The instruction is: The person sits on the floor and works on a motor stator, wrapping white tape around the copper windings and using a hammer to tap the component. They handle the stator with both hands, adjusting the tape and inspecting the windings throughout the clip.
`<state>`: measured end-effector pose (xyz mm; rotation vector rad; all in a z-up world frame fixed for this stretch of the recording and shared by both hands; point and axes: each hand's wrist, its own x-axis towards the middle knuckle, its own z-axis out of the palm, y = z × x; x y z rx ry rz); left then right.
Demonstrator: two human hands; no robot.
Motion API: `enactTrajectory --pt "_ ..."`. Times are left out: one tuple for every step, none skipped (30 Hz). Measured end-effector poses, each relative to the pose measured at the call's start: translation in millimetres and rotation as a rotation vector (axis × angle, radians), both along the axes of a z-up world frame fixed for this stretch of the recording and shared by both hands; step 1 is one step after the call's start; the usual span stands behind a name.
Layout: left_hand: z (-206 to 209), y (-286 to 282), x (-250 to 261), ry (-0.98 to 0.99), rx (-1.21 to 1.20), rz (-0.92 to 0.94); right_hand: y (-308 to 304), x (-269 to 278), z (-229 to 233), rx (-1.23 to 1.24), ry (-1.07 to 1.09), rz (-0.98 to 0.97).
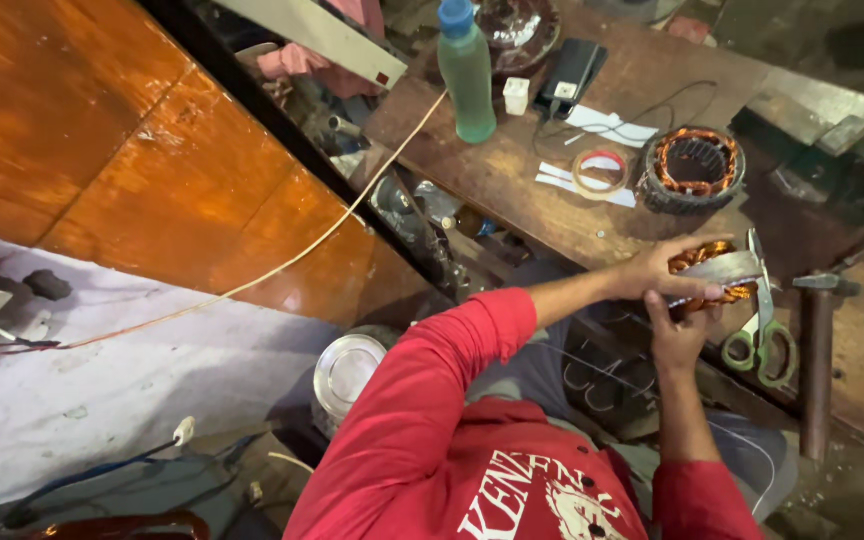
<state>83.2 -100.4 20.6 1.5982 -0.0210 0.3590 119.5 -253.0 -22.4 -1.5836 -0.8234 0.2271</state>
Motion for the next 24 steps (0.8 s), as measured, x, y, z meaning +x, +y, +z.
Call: enactTrajectory --pt "-0.9 -0.1 -1.2 0.019 -0.069 -0.025 -4.0 -0.4 -1.0 -0.005 -0.078 0.007" --pt "-1.3 -3.4 -1.9 0.035 -0.134 -0.056 -9.5 -2.1 1.0 -0.007 -0.157 0.008" --pt "-2.0 -11.1 -4.0 0.052 -0.2 -0.087 -19.8 -8.5 5.0 0.034 -0.069 0.018" --pt "-0.9 -11.4 -2.9 0.039 -0.192 -0.079 -22.6 -13.0 11.1 0.082 0.016 0.03" --pt "0.4 -10.3 -1.4 0.025 -0.185 -0.072 -18.0 -13.3 18.1 0.129 0.1 0.042" --pt "1.7 -6.9 -0.7 0.01 -0.175 -0.061 -12.2 -14.0 25.4 0.168 0.128 0.042" --pt "1.7 -3.8 -1.2 -0.01 -0.132 -0.047 -9.9 -17.6 30.8 0.207 0.156 0.043" --pt "0.7 -3.2 0.2 -0.033 -0.093 -0.034 -9.5 -17.2 35.3 0.242 0.181 0.044" --pt "-1.2 -1.1 3.5 -0.056 -0.054 -0.021 -0.2 -13.0 36.6 0.172 0.113 0.06" --pt "-7.0 -8.4 3.5 -0.006 -0.08 -0.036 -5.2 -16.0 34.7 0.075 0.058 0.044" --pt "-10.7 -5.0 7.8 0.043 -0.105 -0.054 -9.5 -12.0 33.7 -0.023 0.005 0.03" --pt "-14.7 -6.0 6.4 0.068 -0.088 0.004 -14.1 -13.1 31.8 -0.095 0.146 0.043" --pt "-16.3 -9.5 5.5 0.047 -0.144 0.018 -18.9 -13.7 31.9 -0.052 0.146 0.106" --pt "-16.1 -7.6 2.7 0.034 -0.108 -0.014 -26.8 -13.6 33.4 -0.078 0.177 0.146" --pt "-11.8 -1.5 0.0 0.227 -0.046 -0.037 -33.4 -15.2 37.8 -0.117 0.064 0.085" --pt "-2.9 1.0 -4.6 0.049 -0.213 -0.094 -38.6 -15.2 48.1 -0.163 -0.054 0.034" --pt "8.2 4.8 -11.4 0.089 -0.204 -0.139 -51.6 -18.9 62.1 -0.141 -0.133 -0.092" --pt "20.4 7.7 -14.7 0.02 -0.123 -0.095 -59.2 -17.6 75.7 -0.104 -0.227 -0.196" --pt "31.6 5.1 -17.3 -0.054 -0.045 -0.052 -71.5 -17.0 89.6 -0.072 -0.326 -0.297" --pt "42.8 5.6 -20.4 -0.086 0.152 0.033 -80.6 -9.7 102.1 -0.131 -0.413 -0.431" --pt "52.4 4.5 -23.1 -0.123 0.348 0.118 -91.5 -1.8 112.1 -0.193 -0.498 -0.564" --pt "58.2 0.2 -29.7 -0.148 0.543 0.218 -101.3 9.4 117.8 -0.405 -0.631 -0.657" --pt "62.0 -5.0 -29.7 -0.124 0.577 0.215 -109.7 21.7 120.2 -0.623 -0.76 -0.742" --pt "65.2 -8.7 -25.1 -0.106 0.615 0.219 -115.6 32.4 119.6 -0.692 -0.695 -0.671"
